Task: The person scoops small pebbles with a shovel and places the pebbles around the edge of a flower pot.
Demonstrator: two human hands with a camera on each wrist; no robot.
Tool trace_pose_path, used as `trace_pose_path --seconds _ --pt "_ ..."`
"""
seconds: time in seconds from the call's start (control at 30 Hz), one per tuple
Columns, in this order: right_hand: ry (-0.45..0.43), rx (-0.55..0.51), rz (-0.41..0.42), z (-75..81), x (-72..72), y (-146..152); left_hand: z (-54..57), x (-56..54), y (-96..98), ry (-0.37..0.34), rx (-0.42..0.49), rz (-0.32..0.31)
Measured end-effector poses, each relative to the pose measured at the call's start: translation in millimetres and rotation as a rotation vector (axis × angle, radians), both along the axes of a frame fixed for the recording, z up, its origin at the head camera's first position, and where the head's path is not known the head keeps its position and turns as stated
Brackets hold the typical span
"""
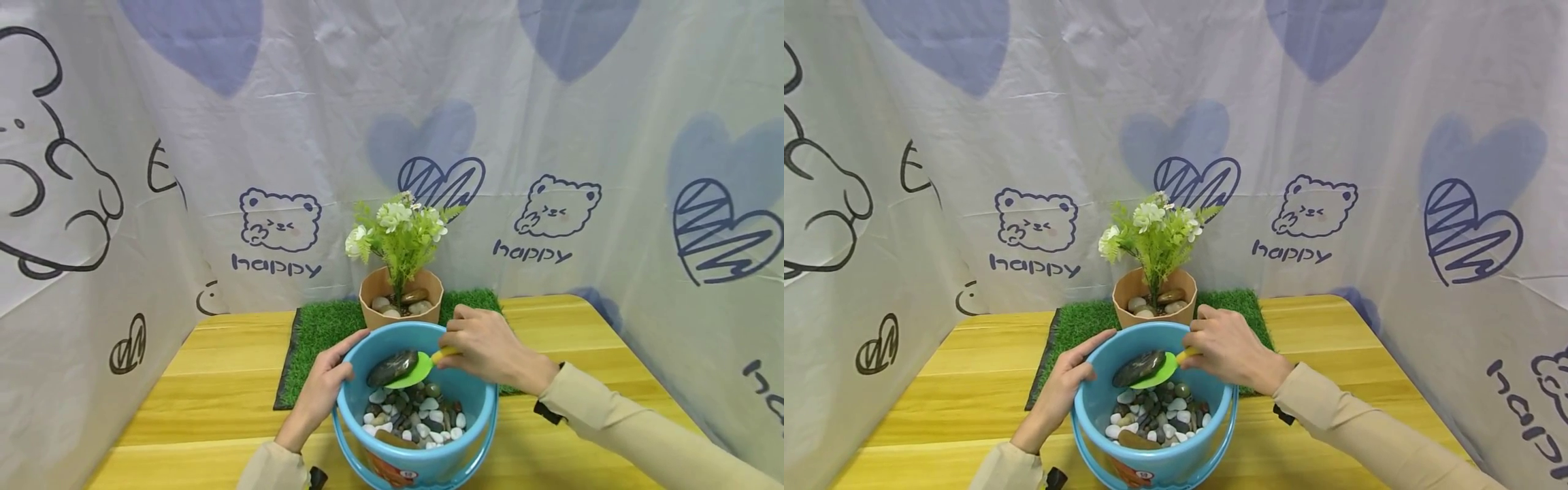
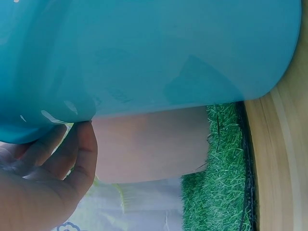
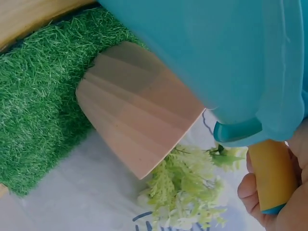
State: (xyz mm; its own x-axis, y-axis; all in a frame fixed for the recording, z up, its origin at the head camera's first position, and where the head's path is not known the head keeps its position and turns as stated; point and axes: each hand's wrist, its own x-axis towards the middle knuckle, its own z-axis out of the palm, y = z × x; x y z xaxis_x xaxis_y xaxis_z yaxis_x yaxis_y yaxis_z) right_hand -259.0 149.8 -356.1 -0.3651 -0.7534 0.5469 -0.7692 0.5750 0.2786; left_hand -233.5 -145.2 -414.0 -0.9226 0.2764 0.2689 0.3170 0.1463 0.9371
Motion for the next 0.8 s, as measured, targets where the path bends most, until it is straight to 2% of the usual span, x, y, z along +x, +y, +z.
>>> trace_pose_path --seconds 0.3,0.8 --pt "-0.066 0.000 0.001 -1.2 -4.7 1.8 -1.1 -0.1 0.2 0.012 -0.008 0.006" --pt "-0.032 -0.111 0.045 -7.0 -2.4 6.9 -0.8 0.8 0.6 0.007 0.011 -0.001"
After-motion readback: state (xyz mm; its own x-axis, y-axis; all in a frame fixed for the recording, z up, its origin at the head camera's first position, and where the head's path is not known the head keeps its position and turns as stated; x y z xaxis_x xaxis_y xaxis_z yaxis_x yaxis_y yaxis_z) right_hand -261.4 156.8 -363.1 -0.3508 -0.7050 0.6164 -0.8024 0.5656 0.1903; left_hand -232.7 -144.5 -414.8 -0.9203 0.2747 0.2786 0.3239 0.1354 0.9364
